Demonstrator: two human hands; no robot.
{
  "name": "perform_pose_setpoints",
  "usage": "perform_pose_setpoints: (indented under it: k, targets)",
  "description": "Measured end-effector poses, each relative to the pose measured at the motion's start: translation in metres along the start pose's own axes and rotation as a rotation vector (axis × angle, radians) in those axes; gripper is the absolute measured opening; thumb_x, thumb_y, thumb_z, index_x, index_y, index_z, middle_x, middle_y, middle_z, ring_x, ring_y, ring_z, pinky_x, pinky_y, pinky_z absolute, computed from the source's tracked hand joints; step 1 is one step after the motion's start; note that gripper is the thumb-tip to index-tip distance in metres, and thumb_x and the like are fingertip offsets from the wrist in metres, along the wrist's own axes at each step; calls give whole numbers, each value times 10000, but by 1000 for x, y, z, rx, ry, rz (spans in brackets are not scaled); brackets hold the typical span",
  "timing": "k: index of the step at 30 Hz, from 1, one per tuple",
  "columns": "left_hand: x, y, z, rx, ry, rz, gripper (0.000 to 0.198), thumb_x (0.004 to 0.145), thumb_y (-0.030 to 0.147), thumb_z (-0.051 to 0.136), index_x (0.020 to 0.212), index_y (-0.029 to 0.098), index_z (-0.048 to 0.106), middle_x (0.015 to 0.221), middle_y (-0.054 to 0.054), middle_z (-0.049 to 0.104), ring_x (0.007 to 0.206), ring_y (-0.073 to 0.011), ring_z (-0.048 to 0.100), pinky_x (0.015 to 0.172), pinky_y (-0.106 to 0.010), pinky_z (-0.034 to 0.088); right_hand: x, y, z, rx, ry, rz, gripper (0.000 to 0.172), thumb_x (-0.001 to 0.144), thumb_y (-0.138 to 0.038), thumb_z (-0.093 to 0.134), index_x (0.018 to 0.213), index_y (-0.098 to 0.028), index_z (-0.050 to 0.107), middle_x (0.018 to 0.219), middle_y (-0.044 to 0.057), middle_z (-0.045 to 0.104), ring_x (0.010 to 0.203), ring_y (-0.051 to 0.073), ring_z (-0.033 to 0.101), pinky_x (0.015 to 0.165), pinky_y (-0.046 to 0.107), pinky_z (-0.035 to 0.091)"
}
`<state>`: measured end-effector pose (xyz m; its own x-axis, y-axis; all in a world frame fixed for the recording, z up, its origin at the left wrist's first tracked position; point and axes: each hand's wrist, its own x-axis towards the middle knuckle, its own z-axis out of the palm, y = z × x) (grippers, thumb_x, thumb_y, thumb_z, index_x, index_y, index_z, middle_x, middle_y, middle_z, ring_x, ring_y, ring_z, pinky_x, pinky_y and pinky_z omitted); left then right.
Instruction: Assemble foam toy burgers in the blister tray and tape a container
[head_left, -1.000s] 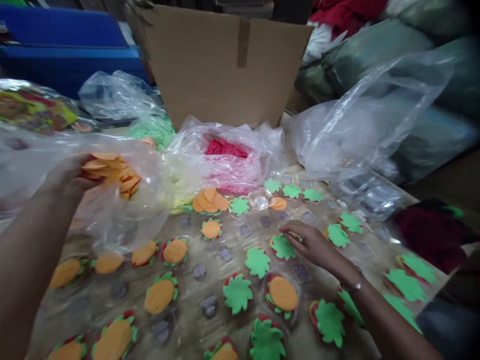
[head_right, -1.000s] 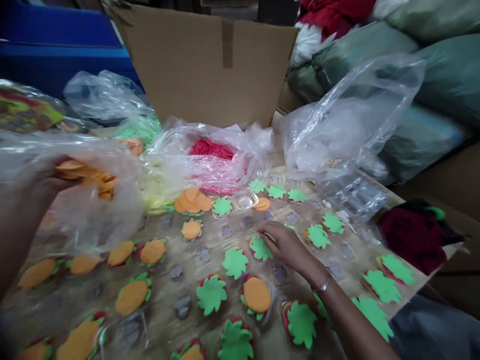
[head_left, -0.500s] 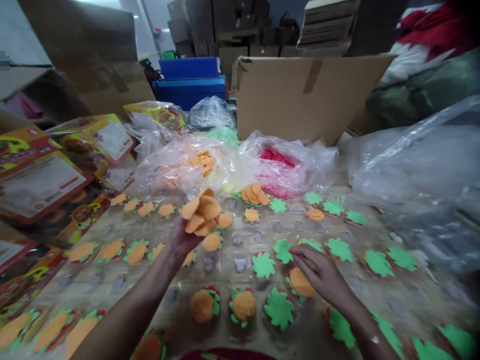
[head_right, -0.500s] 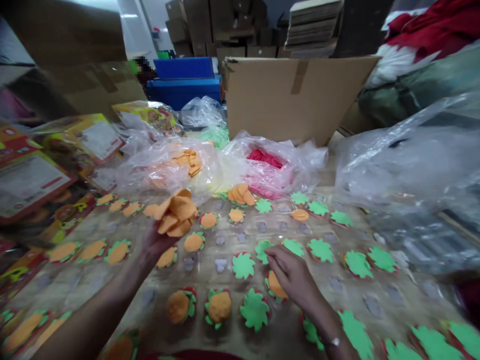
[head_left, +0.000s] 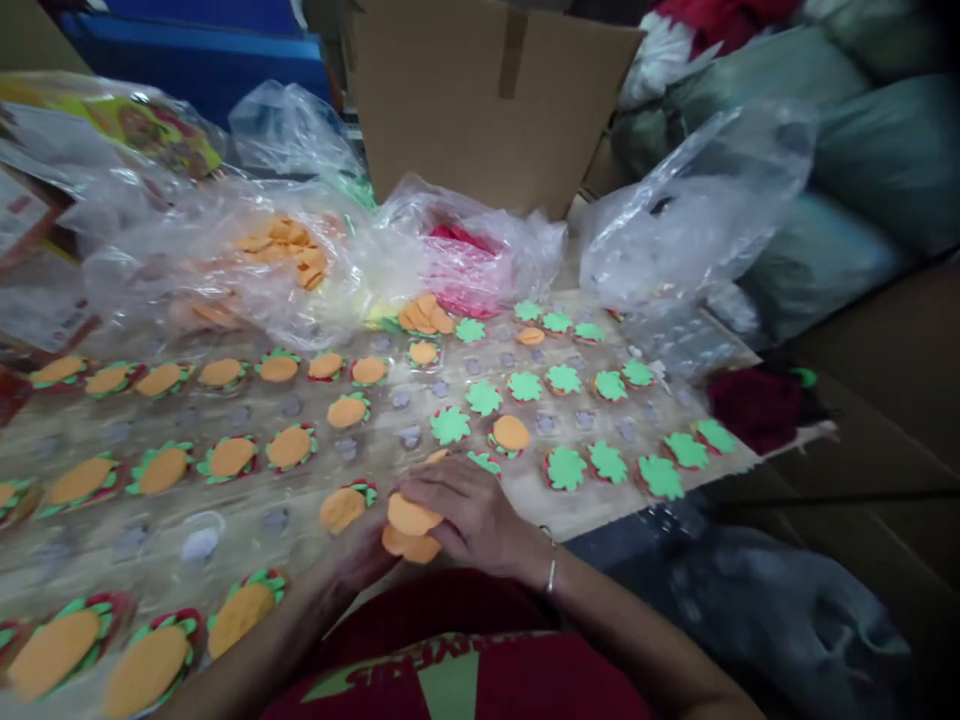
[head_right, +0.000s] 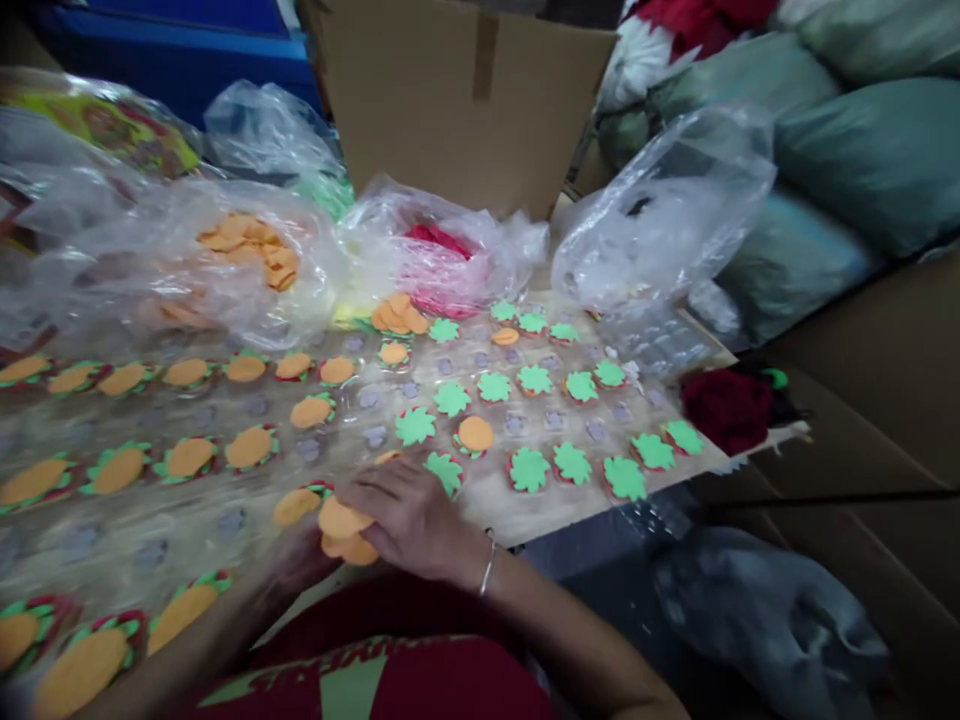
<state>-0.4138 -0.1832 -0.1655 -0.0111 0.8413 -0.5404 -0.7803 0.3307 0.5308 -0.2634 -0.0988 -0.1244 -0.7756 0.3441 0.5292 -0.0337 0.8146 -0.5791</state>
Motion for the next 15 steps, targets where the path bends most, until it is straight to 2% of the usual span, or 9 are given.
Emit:
perform_pose_setpoints:
  k: [2,4,6,8,12,15]
  targets:
    - [-11,-11,-13,7,-24,-55,262,577,169,802,813,146,689,780,-41,724,782,-237,677,722,-290,537,-9,-9,12,169,39,118,294,907,-206,477,1187,-190,567,1112,75,664,1045,187,604,931,363,481]
    - [-19,-17,-19,15,-7,-111,334,580,182,810,890,144,692,818,-57,728,774,-236,683,738,-302,540,-14,-9,20,364,138,318,262,917,-245,480,1154,-208,585,1078,57,668,967,169,627,840,317,513]
    - [-22,-18,-19,25,32,-150,387,613,184,791,981,139,677,870,-78,730,768,-234,689,748,-315,542,-17,3,19,550,252,555,256,917,-319,494,1132,-215,587,1041,46,659,836,144,634,703,265,525]
    - [-22,-14,-15,21,72,-175,437,645,190,761,1062,124,648,926,-107,727,786,-250,694,752,-338,546,-20,25,10,652,313,737,290,892,-370,517,1126,-212,581,998,36,642,738,125,611,623,237,505]
    - [-20,0,-13,21,87,-133,434,672,224,727,1078,100,632,917,-134,729,781,-283,698,721,-363,556,-31,76,-14,625,271,901,276,830,-379,543,1010,-177,600,896,26,608,724,126,570,604,223,464]
    - [-18,11,-15,24,23,-70,393,664,271,751,1018,123,664,915,-123,734,762,-278,698,710,-353,560,-31,98,-21,599,198,926,265,813,-359,542,987,-162,579,852,21,592,673,124,546,562,221,430]
